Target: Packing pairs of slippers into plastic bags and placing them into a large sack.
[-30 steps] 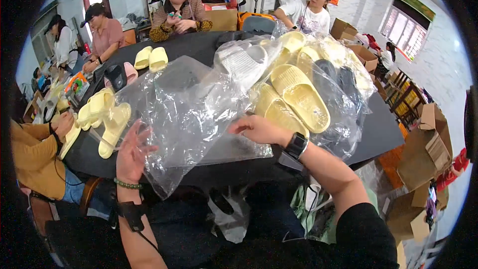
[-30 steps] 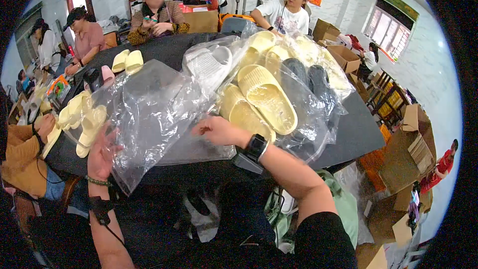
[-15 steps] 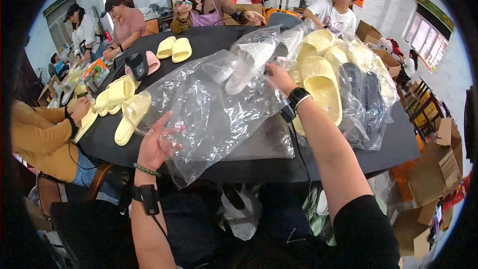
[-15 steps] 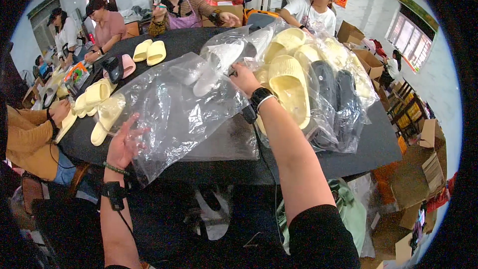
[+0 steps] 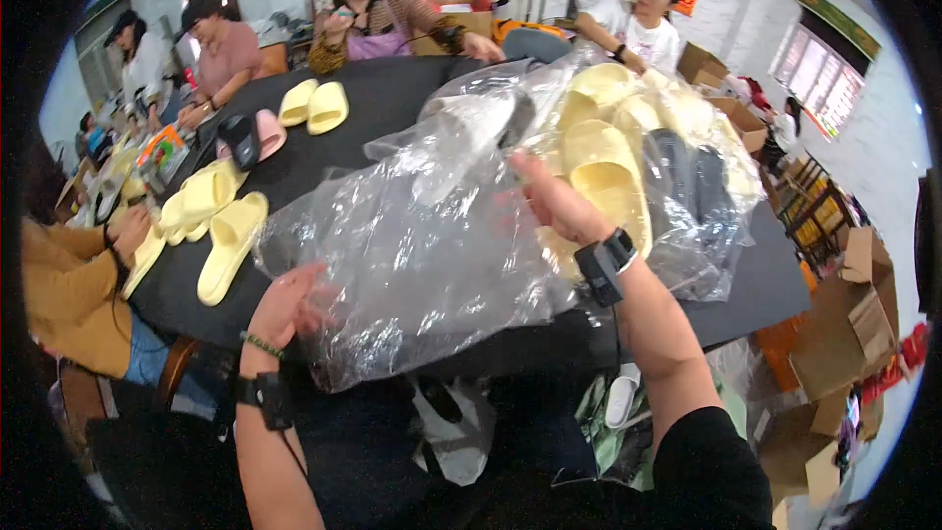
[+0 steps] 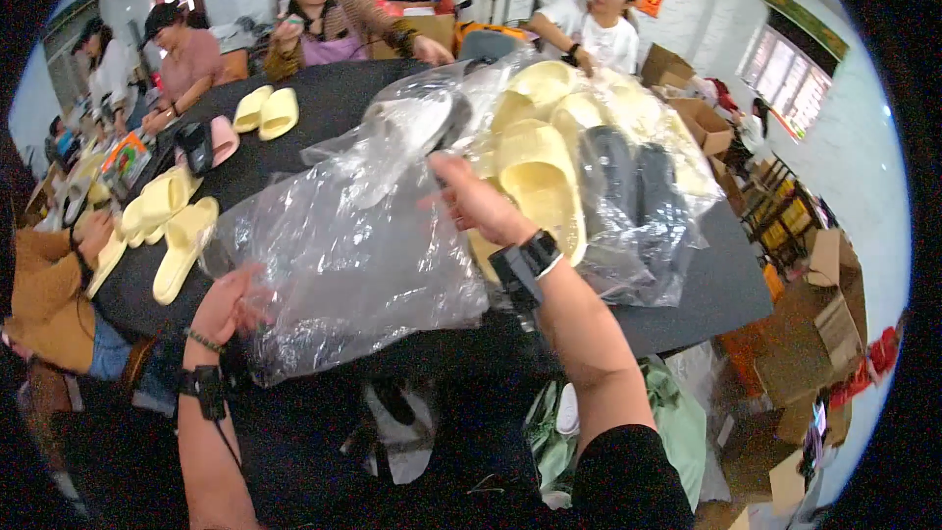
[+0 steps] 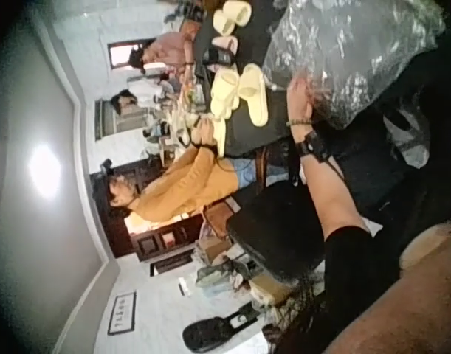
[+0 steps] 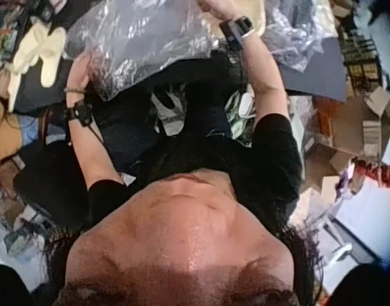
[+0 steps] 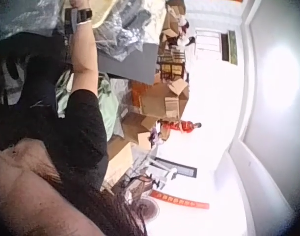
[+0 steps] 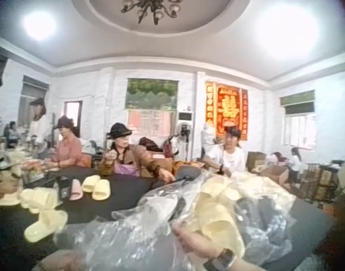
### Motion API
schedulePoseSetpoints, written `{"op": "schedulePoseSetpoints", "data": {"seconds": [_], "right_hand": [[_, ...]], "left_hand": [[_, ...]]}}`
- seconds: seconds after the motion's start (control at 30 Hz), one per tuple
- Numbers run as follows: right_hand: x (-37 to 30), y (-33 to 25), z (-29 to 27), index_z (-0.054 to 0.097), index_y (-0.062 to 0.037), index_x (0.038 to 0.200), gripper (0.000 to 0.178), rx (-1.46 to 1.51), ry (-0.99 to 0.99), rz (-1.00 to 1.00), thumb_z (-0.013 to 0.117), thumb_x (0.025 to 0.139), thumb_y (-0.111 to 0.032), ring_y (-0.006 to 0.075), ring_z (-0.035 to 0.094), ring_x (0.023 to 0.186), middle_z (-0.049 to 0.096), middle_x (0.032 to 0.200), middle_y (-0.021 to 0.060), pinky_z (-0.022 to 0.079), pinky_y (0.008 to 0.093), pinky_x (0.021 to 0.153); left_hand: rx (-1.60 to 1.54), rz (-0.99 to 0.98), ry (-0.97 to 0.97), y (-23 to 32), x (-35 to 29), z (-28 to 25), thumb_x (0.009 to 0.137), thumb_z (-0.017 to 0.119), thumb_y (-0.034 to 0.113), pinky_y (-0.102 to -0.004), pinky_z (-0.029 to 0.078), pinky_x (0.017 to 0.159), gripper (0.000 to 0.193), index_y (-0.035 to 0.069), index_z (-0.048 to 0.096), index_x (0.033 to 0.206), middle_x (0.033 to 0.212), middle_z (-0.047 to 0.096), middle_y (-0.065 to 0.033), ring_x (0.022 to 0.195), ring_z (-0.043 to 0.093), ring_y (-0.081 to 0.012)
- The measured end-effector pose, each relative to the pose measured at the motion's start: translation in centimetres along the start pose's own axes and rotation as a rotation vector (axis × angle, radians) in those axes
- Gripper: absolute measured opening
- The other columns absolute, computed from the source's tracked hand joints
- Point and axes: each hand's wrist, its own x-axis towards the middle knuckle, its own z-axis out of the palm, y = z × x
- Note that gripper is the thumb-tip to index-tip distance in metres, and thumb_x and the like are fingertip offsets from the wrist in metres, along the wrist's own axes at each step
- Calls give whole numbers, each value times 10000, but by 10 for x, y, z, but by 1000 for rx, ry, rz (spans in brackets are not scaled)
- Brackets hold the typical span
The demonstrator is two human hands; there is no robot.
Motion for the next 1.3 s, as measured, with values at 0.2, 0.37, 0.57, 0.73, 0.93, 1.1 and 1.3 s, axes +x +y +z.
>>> {"op": "schedulePoseSetpoints", "data": {"seconds": [0.2,0.37,0.57,0.73,0.93,1.1,1.3], "right_hand": [[-22,22,7,153,-25,1428,759,-691,88,-315,637,853,-136,238,669,655,661,834,173,532,338,574],[-36,44,7,86,-18,1459,803,-995,250,-177,548,802,-13,319,643,640,622,713,202,527,396,600],[-43,17,48,351,9,1345,638,-1431,592,-775,573,747,-24,371,580,939,541,1107,190,499,451,769],[11,-4,62,626,-21,1016,252,-1173,-29,-612,545,790,-97,362,634,844,651,922,185,506,423,760],[100,1,45,648,-11,1007,277,-1224,-187,-408,554,803,-174,383,633,933,666,976,209,489,445,855],[142,13,35,496,62,1259,534,-1208,150,-829,602,816,-217,415,578,1075,548,1219,301,451,399,966],[80,12,64,452,44,1303,576,-1112,30,-812,618,876,-305,404,416,1280,416,1380,279,396,424,1040]], "left_hand": [[94,-34,47,7,-7,9,988,497,314,-260,512,450,415,43,483,1301,978,675,-175,604,680,-245],[62,3,105,7,-6,7,996,475,303,-272,527,511,395,11,505,1260,927,678,-156,619,679,-244],[98,3,131,-1,2,7,998,456,298,-271,503,494,370,21,521,1234,923,671,-142,621,678,-248],[90,45,174,2,9,17,1003,441,255,-250,486,474,343,8,533,1223,950,668,-153,628,683,-245],[95,55,107,1,9,26,1008,424,241,-221,472,459,335,11,541,1223,961,669,-152,658,697,-230],[134,46,135,6,9,27,1008,420,230,-216,469,453,330,4,547,1211,955,683,-145,640,687,-194],[113,101,144,9,23,12,1001,441,242,-216,454,429,336,3,533,1218,953,671,-139,636,686,-199]]}}
